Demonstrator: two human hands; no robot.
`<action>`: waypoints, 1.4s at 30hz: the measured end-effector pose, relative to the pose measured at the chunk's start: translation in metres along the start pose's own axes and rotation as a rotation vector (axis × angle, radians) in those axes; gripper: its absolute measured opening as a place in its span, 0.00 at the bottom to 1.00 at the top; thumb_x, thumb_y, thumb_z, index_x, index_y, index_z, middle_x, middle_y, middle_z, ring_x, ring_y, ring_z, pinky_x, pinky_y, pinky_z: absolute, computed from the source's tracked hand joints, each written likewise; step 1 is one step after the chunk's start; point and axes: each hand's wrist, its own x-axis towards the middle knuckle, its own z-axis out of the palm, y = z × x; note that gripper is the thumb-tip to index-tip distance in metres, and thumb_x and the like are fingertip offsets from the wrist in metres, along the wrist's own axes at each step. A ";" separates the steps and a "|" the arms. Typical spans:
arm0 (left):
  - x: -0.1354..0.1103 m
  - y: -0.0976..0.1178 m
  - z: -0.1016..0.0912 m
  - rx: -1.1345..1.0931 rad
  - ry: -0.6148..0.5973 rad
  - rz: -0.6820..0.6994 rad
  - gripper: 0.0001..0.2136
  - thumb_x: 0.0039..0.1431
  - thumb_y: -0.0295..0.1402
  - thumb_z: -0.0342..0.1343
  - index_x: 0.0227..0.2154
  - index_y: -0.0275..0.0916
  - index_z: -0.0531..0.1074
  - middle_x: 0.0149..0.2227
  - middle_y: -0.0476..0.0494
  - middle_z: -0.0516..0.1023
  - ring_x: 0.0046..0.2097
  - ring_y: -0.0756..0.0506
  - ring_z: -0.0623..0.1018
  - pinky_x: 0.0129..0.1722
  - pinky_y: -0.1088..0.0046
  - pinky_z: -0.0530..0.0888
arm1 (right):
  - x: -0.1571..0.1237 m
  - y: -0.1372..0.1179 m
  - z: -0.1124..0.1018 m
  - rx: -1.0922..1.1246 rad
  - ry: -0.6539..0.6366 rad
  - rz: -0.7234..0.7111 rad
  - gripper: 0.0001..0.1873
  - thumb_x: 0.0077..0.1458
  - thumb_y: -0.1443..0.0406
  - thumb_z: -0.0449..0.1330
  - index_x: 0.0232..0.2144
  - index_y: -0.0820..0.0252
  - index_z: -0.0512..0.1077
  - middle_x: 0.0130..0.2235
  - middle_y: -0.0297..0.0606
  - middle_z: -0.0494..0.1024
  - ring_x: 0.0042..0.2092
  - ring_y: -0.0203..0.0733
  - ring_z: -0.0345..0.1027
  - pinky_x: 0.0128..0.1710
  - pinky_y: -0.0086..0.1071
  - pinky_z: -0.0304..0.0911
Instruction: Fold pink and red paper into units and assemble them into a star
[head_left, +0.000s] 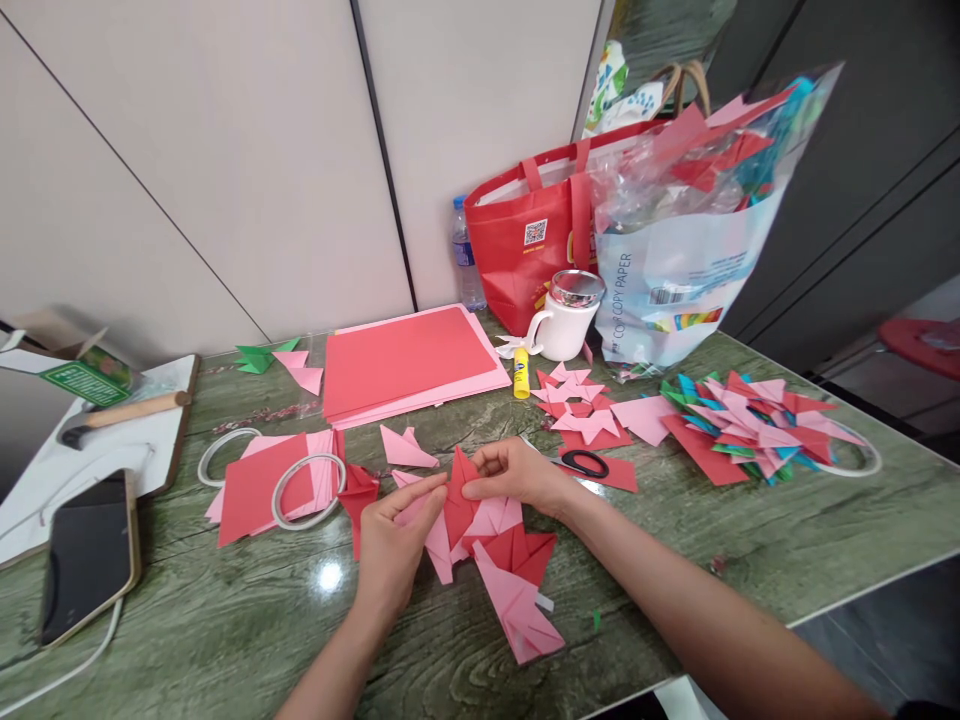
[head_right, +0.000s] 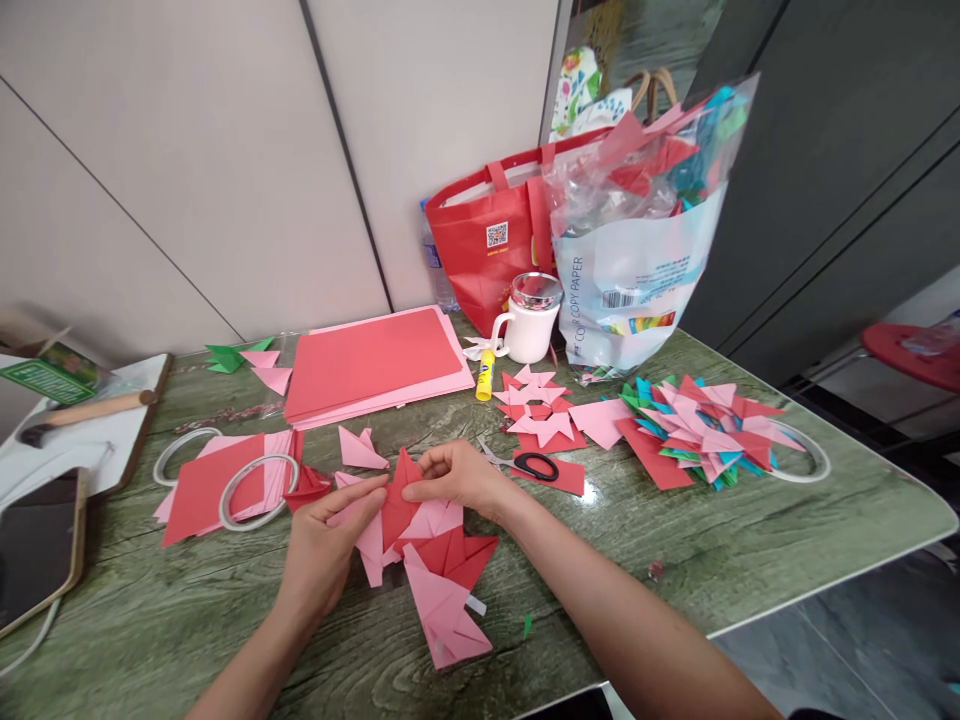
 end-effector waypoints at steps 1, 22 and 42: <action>0.000 0.000 0.000 0.003 0.001 -0.006 0.13 0.43 0.37 0.64 0.33 0.36 0.79 0.37 0.40 0.81 0.42 0.40 0.78 0.44 0.66 0.74 | 0.000 0.000 0.000 -0.004 0.000 -0.003 0.15 0.32 0.60 0.70 0.22 0.64 0.72 0.23 0.31 0.75 0.24 0.31 0.64 0.26 0.26 0.57; 0.000 0.007 0.002 -0.211 0.042 0.003 0.37 0.48 0.40 0.61 0.61 0.43 0.52 0.47 0.41 0.76 0.35 0.48 0.78 0.31 0.77 0.75 | 0.000 -0.001 -0.004 -0.014 -0.038 -0.035 0.16 0.32 0.58 0.70 0.22 0.63 0.72 0.21 0.29 0.72 0.24 0.31 0.63 0.25 0.26 0.58; 0.004 -0.001 0.002 -0.079 -0.118 -0.033 0.16 0.45 0.36 0.62 0.37 0.34 0.72 0.35 0.42 0.80 0.33 0.45 0.78 0.31 0.72 0.75 | 0.004 -0.007 -0.025 -0.074 0.198 -0.122 0.19 0.40 0.56 0.67 0.33 0.62 0.71 0.30 0.37 0.77 0.32 0.36 0.71 0.31 0.29 0.67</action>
